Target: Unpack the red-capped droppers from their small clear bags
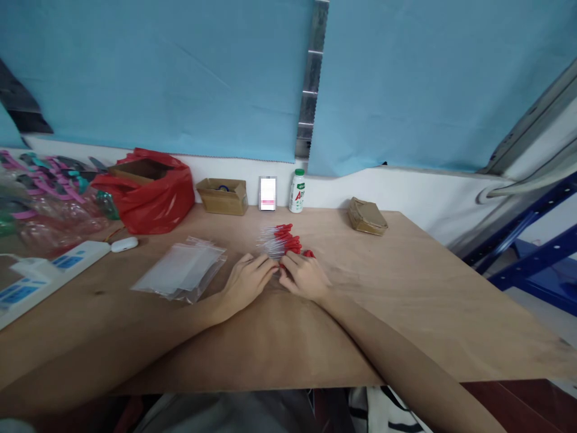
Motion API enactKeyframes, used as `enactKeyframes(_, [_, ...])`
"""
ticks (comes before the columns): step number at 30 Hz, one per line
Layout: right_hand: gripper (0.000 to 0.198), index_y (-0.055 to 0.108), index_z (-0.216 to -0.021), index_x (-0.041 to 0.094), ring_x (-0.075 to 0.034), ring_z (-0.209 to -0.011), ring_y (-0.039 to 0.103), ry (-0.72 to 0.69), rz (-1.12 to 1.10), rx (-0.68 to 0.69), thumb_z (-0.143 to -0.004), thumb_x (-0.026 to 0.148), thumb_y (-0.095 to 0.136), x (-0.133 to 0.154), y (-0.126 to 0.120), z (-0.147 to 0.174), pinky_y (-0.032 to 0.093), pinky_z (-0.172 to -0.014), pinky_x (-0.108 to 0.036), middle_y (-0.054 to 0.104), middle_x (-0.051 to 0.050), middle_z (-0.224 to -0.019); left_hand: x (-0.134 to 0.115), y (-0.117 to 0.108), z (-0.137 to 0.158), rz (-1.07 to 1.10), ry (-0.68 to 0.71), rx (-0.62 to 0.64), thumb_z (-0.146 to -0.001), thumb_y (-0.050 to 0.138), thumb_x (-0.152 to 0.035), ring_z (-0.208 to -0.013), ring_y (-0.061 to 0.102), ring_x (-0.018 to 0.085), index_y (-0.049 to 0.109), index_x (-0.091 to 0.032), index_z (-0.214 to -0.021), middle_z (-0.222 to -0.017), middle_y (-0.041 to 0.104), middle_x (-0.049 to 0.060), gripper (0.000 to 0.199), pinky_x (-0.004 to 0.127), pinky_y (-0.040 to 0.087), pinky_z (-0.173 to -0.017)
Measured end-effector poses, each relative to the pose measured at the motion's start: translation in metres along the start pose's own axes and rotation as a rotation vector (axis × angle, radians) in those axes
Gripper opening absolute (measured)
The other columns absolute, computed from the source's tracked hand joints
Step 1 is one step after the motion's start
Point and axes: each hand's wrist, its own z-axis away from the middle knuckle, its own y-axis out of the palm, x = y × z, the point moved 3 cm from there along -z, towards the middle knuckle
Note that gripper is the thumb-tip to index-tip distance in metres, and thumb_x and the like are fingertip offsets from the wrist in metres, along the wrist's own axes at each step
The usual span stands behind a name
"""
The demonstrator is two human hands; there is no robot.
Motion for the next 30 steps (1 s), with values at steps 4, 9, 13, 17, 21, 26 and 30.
enactKeyframes(4, [0.006, 0.055, -0.087, 0.021, -0.017, -0.073, 0.055, -0.010, -0.011, 0.019, -0.092, 0.018, 0.052, 0.003, 0.003, 0.000, 0.031, -0.065, -0.031, 0.062, -0.004, -0.085, 0.000, 0.006, 0.002, 0.028, 0.026, 0.030, -0.109, 0.049, -0.023, -0.077, 0.064, 0.020, 0.065, -0.020, -0.100, -0.090, 0.072, 0.001, 0.019, 0.038, 0.043, -0.077])
enactKeyframes(9, [0.009, 0.051, -0.081, 0.021, -0.017, -0.069, 0.053, -0.004, -0.035, 0.025, -0.088, 0.015, 0.050, 0.003, 0.006, 0.000, 0.031, -0.065, -0.031, 0.059, -0.003, -0.079, 0.000, 0.011, 0.005, 0.059, 0.099, 0.054, -0.105, 0.052, -0.013, -0.082, 0.066, 0.020, 0.066, -0.019, -0.106, -0.095, 0.074, 0.003, 0.016, 0.037, 0.045, -0.078])
enactKeyframes(13, [0.009, 0.051, -0.081, 0.021, -0.017, -0.069, 0.053, -0.017, -0.063, 0.025, -0.086, 0.014, 0.049, 0.001, 0.008, 0.001, 0.032, -0.066, -0.031, 0.058, -0.003, -0.078, 0.001, 0.012, 0.004, 0.050, 0.108, 0.076, -0.103, 0.050, -0.009, -0.081, 0.066, 0.021, 0.067, -0.018, -0.104, -0.091, 0.073, 0.003, 0.019, 0.037, 0.046, -0.078])
enactKeyframes(17, [0.010, 0.051, -0.081, 0.021, -0.018, -0.071, 0.053, -0.029, -0.070, 0.010, -0.086, 0.013, 0.050, -0.001, 0.008, 0.002, 0.034, -0.067, -0.031, 0.058, -0.003, -0.079, -0.001, 0.010, 0.003, 0.071, 0.099, 0.066, -0.104, 0.049, -0.011, -0.082, 0.067, 0.021, 0.066, -0.019, -0.102, -0.089, 0.073, 0.004, 0.019, 0.037, 0.046, -0.079])
enactKeyframes(21, [0.009, 0.055, -0.087, 0.021, -0.019, -0.077, 0.055, -0.053, -0.045, -0.027, -0.093, 0.016, 0.050, 0.000, 0.003, 0.003, 0.037, -0.070, -0.031, 0.060, -0.005, -0.085, 0.001, 0.004, 0.002, 0.108, 0.003, 0.052, -0.110, 0.044, -0.023, -0.078, 0.066, 0.020, 0.064, -0.019, -0.095, -0.087, 0.072, 0.004, 0.025, 0.037, 0.044, -0.079])
enactKeyframes(26, [0.009, 0.061, -0.099, 0.020, -0.020, -0.082, 0.058, -0.072, -0.014, -0.050, -0.098, 0.019, 0.052, -0.003, 0.000, 0.003, 0.040, -0.072, -0.031, 0.063, -0.007, -0.092, 0.005, 0.004, 0.002, 0.146, -0.056, 0.060, -0.113, 0.037, -0.029, -0.073, 0.064, 0.019, 0.063, -0.019, -0.092, -0.083, 0.072, 0.004, 0.035, 0.035, 0.041, -0.076])
enactKeyframes(30, [0.009, 0.061, -0.103, 0.020, -0.020, -0.082, 0.060, -0.044, -0.020, -0.022, -0.100, 0.022, 0.053, -0.007, 0.001, 0.003, 0.039, -0.072, -0.031, 0.065, -0.007, -0.094, 0.005, 0.007, 0.002, 0.161, -0.054, 0.044, -0.112, 0.044, -0.028, -0.076, 0.065, 0.019, 0.066, -0.019, -0.097, -0.088, 0.075, 0.003, 0.028, 0.034, 0.041, -0.077])
